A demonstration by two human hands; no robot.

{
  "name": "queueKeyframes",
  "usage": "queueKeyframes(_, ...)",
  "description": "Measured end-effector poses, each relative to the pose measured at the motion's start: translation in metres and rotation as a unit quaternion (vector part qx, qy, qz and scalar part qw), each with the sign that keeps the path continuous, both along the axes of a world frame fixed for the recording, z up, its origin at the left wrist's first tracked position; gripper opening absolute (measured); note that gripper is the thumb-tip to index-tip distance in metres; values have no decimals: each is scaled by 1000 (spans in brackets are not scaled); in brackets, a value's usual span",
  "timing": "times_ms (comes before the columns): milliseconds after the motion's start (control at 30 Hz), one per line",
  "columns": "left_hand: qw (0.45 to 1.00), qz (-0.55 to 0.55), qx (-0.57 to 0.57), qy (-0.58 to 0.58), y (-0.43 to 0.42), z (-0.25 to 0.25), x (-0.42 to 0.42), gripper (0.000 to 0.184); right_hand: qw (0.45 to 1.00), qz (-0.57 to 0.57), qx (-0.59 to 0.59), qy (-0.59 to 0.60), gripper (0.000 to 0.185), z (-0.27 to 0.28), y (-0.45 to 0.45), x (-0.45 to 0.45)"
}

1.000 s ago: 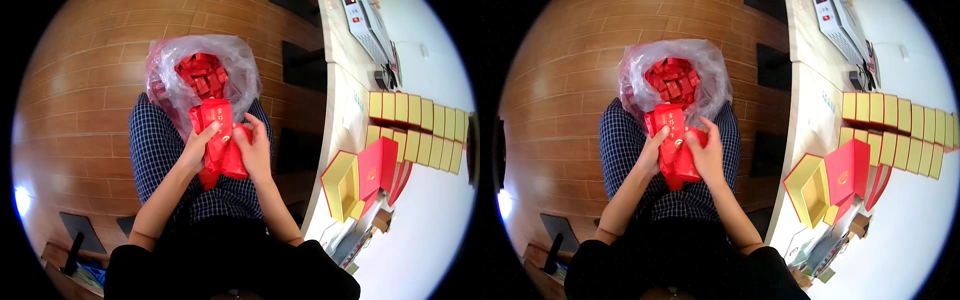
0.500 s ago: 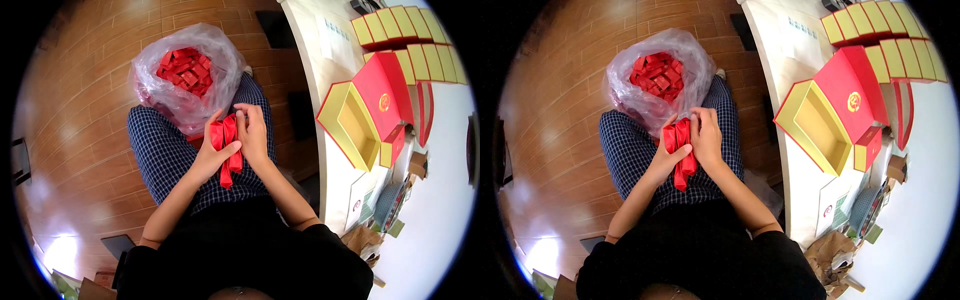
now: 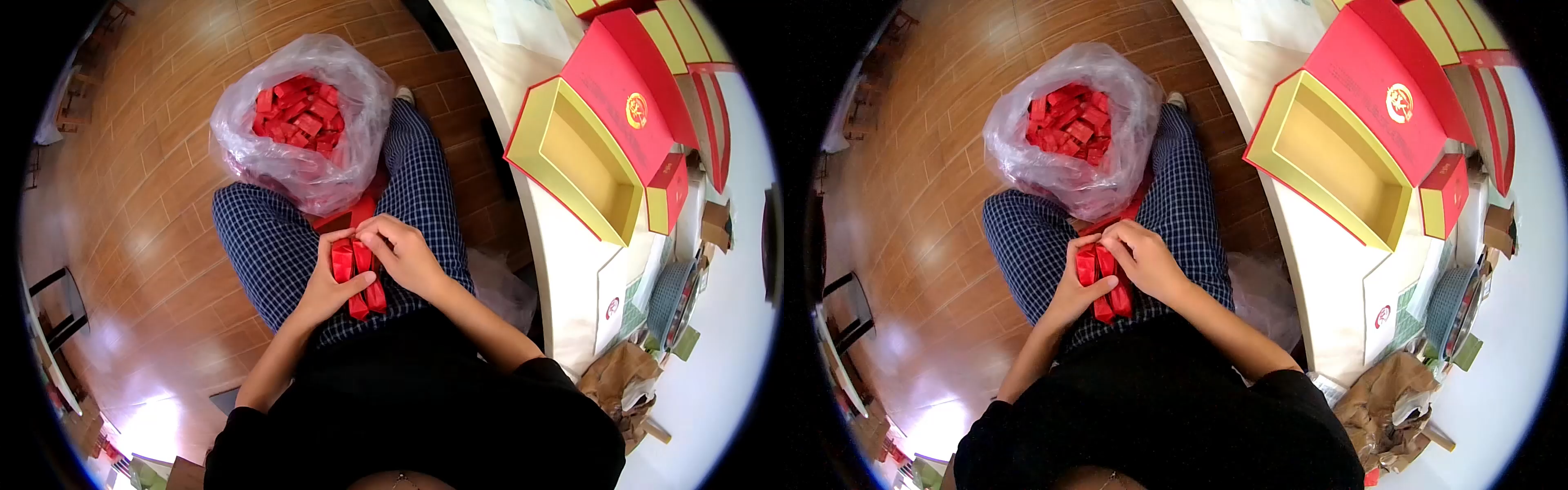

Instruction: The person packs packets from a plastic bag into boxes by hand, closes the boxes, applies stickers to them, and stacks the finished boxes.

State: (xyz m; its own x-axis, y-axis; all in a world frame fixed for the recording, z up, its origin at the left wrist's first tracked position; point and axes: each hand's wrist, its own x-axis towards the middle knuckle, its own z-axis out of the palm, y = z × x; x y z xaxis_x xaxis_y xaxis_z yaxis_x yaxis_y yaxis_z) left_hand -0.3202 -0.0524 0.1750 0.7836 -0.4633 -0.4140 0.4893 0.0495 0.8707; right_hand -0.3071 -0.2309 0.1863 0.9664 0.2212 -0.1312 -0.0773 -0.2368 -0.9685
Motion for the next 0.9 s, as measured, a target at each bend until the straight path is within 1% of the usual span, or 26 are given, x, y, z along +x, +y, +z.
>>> queueKeyframes(33, 1000, 7, -2, 1, -1, 3, 2, 71, 1000, -5, 2, 0, 15, -1, -1, -2)
queueKeyframes(100, 1000, 12, -4, -1, -4, 6, 4, 71, 982, -94, 127, 99, 26, -2, -2, -5)
queueKeyframes(167, 998, 63, -15, -9, -7, 7, 5, 72, 985, -60, 100, 124, 45, -7, -9, -12)
queueKeyframes(200, 997, 67, -27, -22, -9, 5, 5, 73, 982, -22, 100, 157, 49, -4, -14, -16)
queueKeyframes(233, 998, 54, -5, -32, -12, 7, 6, 73, 983, -14, 103, 154, 51, 1, -16, -20)
queueKeyframes(300, 999, 33, -2, -40, -22, 14, 8, 73, 983, 2, 109, 147, 57, 12, -21, -26)
queueKeyframes(333, 997, 11, 14, -80, -31, 18, 10, 72, 984, -14, 119, 133, 59, 17, -27, -27)
queueKeyframes(367, 996, -3, 7, -86, -39, 25, 13, 72, 984, -29, 130, 117, 60, 20, -34, -29)
queueKeyframes(433, 997, -53, 9, -56, -52, 39, 21, 71, 983, -44, 165, 71, 65, 24, -46, -44)
queueKeyframes(467, 995, -82, 21, -60, -54, 37, 24, 68, 967, -32, 213, 133, 72, 32, -54, -51)
queueKeyframes(500, 993, -94, 17, -67, -57, 32, 25, 68, 963, -31, 226, 143, 80, 34, -56, -59)
queueKeyframes(567, 980, -149, 25, -127, -60, 24, 22, 67, 978, -26, 170, 115, 88, 25, -54, -74)
queueKeyframes(600, 985, -152, 21, -82, -62, 26, 20, 67, 983, -24, 130, 129, 93, 25, -56, -78)
queueKeyframes(633, 983, -162, 20, -85, -62, 25, 18, 67, 980, -18, 111, 163, 94, 29, -57, -78)
queueKeyframes(700, 993, -118, -6, -30, -58, 23, 17, 66, 994, -2, 28, 106, 93, 33, -54, -82)
queueKeyframes(733, 994, -108, -15, -8, -57, 24, 15, 66, 998, -20, 14, 56, 92, 28, -50, -86)
queueKeyframes(767, 994, -111, -10, -11, -56, 23, 13, 66, 998, -23, 18, 53, 92, 20, -47, -88)
queueKeyframes(833, 996, -68, -38, -30, -53, 18, 10, 66, 998, -56, 2, 38, 89, 3, -42, -86)
queueKeyframes(867, 997, -61, -48, -22, -53, 19, 9, 66, 993, -84, -47, -68, 85, -1, -40, -80)
queueKeyframes(900, 997, -59, -47, -30, -54, 21, 11, 66, 993, -83, -45, -75, 85, -2, -42, -78)
